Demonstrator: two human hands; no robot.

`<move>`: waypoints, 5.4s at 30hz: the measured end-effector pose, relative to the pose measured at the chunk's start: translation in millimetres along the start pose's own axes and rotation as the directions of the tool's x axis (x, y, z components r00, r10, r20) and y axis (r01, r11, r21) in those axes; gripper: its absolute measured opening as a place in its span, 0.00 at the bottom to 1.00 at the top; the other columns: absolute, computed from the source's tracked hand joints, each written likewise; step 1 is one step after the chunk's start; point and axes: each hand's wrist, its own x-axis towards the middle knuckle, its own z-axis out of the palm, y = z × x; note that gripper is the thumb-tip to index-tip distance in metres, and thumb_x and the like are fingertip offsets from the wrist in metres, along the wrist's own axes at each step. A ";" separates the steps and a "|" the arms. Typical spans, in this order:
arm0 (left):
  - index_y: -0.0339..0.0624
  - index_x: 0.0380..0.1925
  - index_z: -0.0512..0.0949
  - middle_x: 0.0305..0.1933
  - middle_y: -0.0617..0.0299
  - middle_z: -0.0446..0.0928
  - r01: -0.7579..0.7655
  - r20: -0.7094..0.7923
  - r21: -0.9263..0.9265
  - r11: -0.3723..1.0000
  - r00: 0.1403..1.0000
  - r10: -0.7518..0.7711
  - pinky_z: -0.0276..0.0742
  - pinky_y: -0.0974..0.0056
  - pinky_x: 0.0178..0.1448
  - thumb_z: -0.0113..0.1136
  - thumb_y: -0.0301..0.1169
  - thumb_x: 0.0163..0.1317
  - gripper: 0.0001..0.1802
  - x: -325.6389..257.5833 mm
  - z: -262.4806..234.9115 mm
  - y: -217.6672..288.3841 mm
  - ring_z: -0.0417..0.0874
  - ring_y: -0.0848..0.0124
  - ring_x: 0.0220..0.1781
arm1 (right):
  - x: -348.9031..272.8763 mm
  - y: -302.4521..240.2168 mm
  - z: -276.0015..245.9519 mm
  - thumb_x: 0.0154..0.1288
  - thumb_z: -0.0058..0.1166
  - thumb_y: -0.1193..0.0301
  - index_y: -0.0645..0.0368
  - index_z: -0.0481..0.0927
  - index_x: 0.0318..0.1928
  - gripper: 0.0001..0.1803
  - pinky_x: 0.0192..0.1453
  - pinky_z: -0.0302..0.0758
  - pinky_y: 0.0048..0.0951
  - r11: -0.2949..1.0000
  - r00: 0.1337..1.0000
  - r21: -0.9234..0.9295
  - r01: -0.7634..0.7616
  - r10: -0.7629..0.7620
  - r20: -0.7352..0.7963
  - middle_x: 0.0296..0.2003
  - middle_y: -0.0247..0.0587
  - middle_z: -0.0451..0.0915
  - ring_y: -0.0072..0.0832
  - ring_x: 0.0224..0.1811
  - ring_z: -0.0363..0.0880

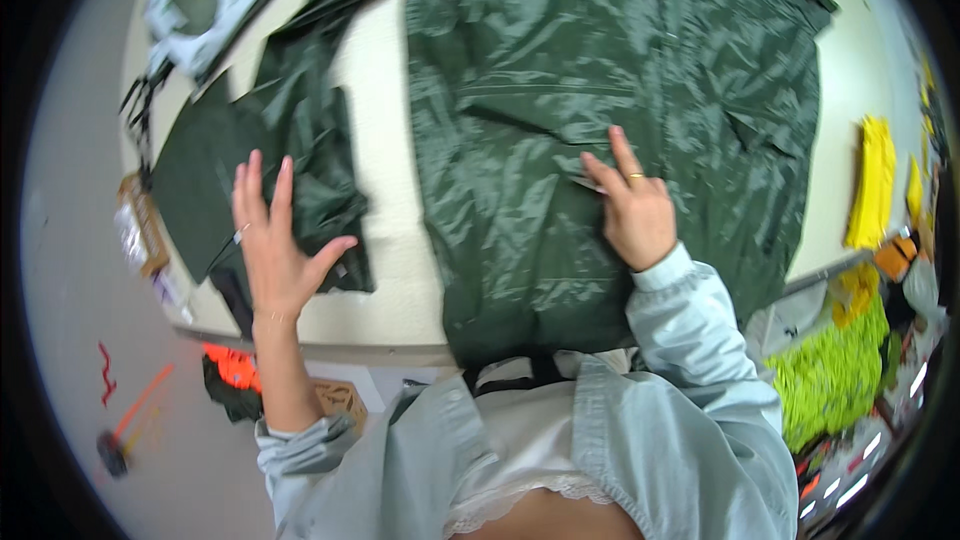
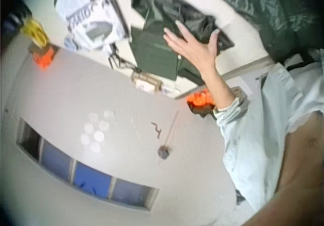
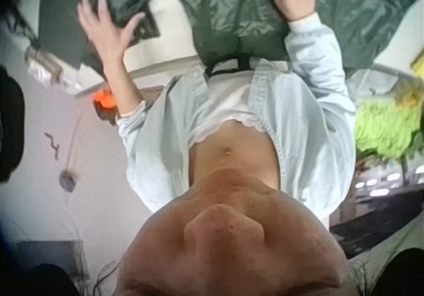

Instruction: The person uses a seam ripper to cut and remove excess fabric from the seams and edges of a dark green jacket. They repeatedly lift, turn, and smooth the jacket on a table while working on different sections.

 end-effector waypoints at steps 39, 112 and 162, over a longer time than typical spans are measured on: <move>0.31 0.58 0.64 0.51 0.57 0.74 0.266 0.288 -0.880 -0.395 0.958 0.004 0.67 0.66 0.58 0.53 0.35 0.61 0.28 -12.7 -75.1 122.0 0.75 0.72 0.51 | -23.7 -99.4 -118.3 0.58 0.54 0.70 0.53 0.74 0.36 0.05 0.27 0.55 0.16 -0.270 0.971 0.949 -0.163 0.127 0.203 0.25 0.21 0.68 0.10 0.22 0.58; 0.38 0.65 0.54 0.36 0.56 0.82 0.021 0.052 -0.977 0.213 0.989 0.142 0.69 0.68 0.54 0.57 0.20 0.49 0.41 -16.3 -105.6 195.1 0.80 0.73 0.40 | -44.5 -81.3 -197.1 0.39 0.56 0.77 0.40 0.83 0.46 0.28 0.33 0.62 0.27 0.824 0.756 -0.016 0.567 -0.528 -0.388 0.30 0.24 0.75 0.24 0.27 0.66; 0.36 0.55 0.69 0.50 0.57 0.74 0.381 0.318 -0.849 -0.366 0.922 0.222 0.70 0.67 0.57 0.59 0.30 0.56 0.25 -5.3 -59.3 143.4 0.74 0.71 0.51 | -21.1 -91.9 -159.9 0.62 0.55 0.70 0.60 0.72 0.40 0.10 0.44 0.76 0.27 -0.503 0.957 0.816 -0.285 -0.096 0.275 0.33 0.34 0.78 0.24 0.36 0.78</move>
